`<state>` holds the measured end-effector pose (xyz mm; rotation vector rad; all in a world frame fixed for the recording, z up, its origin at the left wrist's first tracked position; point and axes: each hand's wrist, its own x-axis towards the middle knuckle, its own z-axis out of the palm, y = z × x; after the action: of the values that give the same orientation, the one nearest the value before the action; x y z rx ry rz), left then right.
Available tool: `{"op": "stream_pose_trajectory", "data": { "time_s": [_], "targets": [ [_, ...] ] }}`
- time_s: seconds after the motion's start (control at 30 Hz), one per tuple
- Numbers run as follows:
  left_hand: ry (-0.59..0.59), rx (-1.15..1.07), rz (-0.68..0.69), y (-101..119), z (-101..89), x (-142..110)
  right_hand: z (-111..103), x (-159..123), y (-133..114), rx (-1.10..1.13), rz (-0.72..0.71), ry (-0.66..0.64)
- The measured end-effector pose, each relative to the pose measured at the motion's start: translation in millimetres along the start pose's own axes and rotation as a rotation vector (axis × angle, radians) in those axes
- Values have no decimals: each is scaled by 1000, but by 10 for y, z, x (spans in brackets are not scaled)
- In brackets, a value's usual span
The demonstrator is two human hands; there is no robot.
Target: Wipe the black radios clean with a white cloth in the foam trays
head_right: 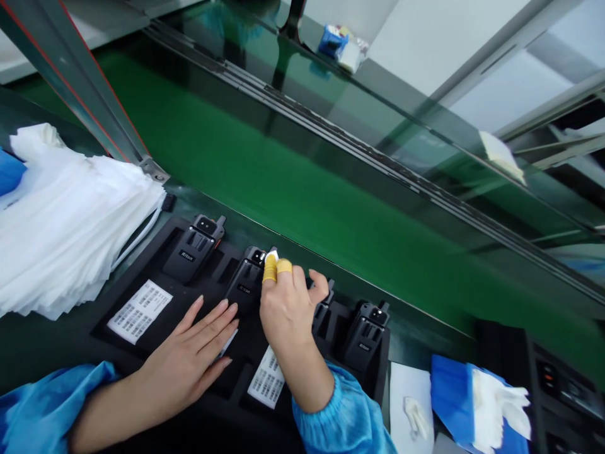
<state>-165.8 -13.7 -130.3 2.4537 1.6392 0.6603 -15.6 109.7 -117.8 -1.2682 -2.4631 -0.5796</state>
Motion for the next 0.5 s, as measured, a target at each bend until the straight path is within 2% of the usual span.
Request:
{"op": "stream_pose_trajectory", "data": {
  "time_s": [0.1,0.2,0.37,0.5],
  "targets": [
    [-5,-22,-3,-1,7,0,-14,-124,128,16,65,-3],
    [-6,-36,0,10,-7,0,-91,-152,176,44,131,54],
    [43,-76,-30,-35,-150,-31,-249,67,31,89,45,51],
    [148,0,-115,-227,-291,-127,-223,314,-158,111,-47,74]
  ]
}}
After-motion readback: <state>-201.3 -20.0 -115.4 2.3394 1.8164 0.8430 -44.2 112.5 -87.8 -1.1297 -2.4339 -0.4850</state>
